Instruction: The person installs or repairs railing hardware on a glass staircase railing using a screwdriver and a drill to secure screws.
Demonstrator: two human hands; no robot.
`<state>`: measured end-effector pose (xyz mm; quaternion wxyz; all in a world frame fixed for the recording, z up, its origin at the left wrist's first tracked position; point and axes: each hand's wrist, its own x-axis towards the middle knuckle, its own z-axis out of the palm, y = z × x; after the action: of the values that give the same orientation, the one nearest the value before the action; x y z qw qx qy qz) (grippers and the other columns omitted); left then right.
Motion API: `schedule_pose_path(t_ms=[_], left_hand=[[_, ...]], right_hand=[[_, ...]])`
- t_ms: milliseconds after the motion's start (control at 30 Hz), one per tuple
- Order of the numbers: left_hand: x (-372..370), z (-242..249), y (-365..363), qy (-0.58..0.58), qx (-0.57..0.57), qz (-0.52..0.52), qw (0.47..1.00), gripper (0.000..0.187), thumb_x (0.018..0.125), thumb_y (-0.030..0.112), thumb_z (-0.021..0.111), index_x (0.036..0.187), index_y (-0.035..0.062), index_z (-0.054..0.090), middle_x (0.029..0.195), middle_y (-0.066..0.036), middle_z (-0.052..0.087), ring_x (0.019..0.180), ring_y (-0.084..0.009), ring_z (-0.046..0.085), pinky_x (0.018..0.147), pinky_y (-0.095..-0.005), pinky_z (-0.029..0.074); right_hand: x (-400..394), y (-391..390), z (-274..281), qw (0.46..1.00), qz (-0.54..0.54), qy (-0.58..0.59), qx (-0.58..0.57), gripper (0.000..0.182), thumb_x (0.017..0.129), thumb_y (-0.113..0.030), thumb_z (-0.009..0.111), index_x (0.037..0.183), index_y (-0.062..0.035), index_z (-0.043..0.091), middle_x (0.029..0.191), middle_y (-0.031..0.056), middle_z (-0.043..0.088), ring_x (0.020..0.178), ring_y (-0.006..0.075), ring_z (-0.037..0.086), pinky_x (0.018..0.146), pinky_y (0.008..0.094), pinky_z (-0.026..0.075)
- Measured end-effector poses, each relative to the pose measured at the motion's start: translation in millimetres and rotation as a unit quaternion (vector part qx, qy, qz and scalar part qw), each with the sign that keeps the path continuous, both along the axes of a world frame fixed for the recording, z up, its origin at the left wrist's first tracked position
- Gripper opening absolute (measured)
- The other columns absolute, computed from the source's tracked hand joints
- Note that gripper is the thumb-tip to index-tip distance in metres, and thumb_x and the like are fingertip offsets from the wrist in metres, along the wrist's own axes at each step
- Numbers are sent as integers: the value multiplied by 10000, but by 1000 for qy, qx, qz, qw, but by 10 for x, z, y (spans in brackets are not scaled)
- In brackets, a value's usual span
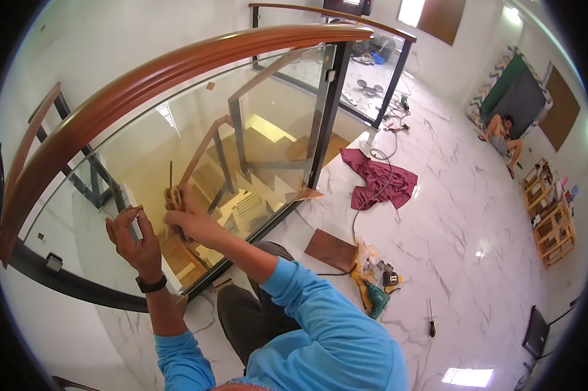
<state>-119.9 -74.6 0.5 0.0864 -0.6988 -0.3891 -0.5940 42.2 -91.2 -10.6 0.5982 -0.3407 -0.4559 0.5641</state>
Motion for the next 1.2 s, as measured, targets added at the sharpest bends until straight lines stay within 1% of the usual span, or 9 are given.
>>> schedule_pose_path(t_ms=[67, 200, 333, 433, 533, 633, 833, 933, 1200], left_hand=[[-21, 45, -24, -39, -3, -21, 999, 135, 933, 38, 711, 1029, 103, 641, 1049, -60, 757, 1058, -231, 697, 1198, -497, 281], [52, 89, -29, -70, 8, -47, 996, 155, 937, 33, 715, 1041, 110, 630, 1043, -64, 767, 1056, -231, 699, 1189, -494, 288], [157, 101, -68, -98, -32, -55, 993, 92, 971, 37, 686, 1059, 58, 675, 1062, -69, 752, 1037, -179, 684, 1140, -439, 366], [170, 112, -88, -203, -105, -112, 967, 109, 952, 58, 696, 1061, 55, 702, 1047, -58, 770, 1059, -183, 688, 1254, -466, 164], [214, 248, -146, -260, -170, -98, 946, 145, 980, 97, 684, 1077, -11, 689, 1034, -84, 721, 1006, -186, 667, 1065, -377, 438], [300, 398, -203, -216, -162, -66, 961, 170, 1013, 130, 651, 1080, -24, 677, 1027, -98, 692, 977, -192, 650, 938, -344, 495], [429, 482, -155, -285, -168, -74, 941, 183, 1037, 174, 635, 1080, -1, 665, 1005, -90, 679, 985, -180, 615, 967, -338, 460], [447, 469, -110, -286, -173, -76, 939, 180, 1035, 188, 644, 1059, 11, 666, 991, -82, 674, 989, -171, 613, 974, -341, 455], [403, 375, 23, -300, -168, -67, 937, 254, 1050, 243, 627, 1101, -2, 663, 1084, -116, 693, 1058, -197, 616, 1035, -362, 432]], right_hand=[[97, -179, 6, 997, -23, -77, 2, 355, 935, -103, 659, 1190, -56, 415, 919, 49, 566, 633, 93, 558, 549, 258, 468], [172, -316, -189, 950, -80, -244, 175, 383, 983, -81, 629, 1283, -34, 395, 1022, 72, 550, 860, 85, 547, 691, 251, 490], [299, -255, -100, 882, -120, -350, 292, 422, 963, -73, 654, 1367, -28, 541, 1172, 154, 636, 1037, 318, 648, 877, 394, 523], [323, -242, 96, 885, -102, -307, 336, 434, 949, -85, 653, 1376, -56, 585, 1165, 167, 628, 1098, 389, 598, 924, 463, 480], [369, -143, 130, 868, -103, -304, 378, 432, 968, -105, 642, 1392, -66, 575, 1161, 158, 630, 1092, 369, 600, 925, 455, 480], [442, -12, 121, 852, -96, -313, 409, 444, 958, -112, 665, 1394, -81, 589, 1183, 131, 635, 1091, 349, 609, 926, 440, 502], [640, 157, 142, 820, -124, -358, 429, 400, 947, -161, 684, 1341, -177, 624, 1120, 35, 621, 1059, 250, 596, 846, 400, 485], [707, 204, 163, 809, -106, -379, 436, 413, 973, -181, 668, 1381, -160, 605, 1187, 56, 638, 1079, 265, 603, 918, 386, 504], [729, 363, 223, 841, -75, -320, 430, 367, 940, -170, 675, 1305, -141, 648, 1112, 42, 661, 1020, 256, 614, 873, 399, 502]])
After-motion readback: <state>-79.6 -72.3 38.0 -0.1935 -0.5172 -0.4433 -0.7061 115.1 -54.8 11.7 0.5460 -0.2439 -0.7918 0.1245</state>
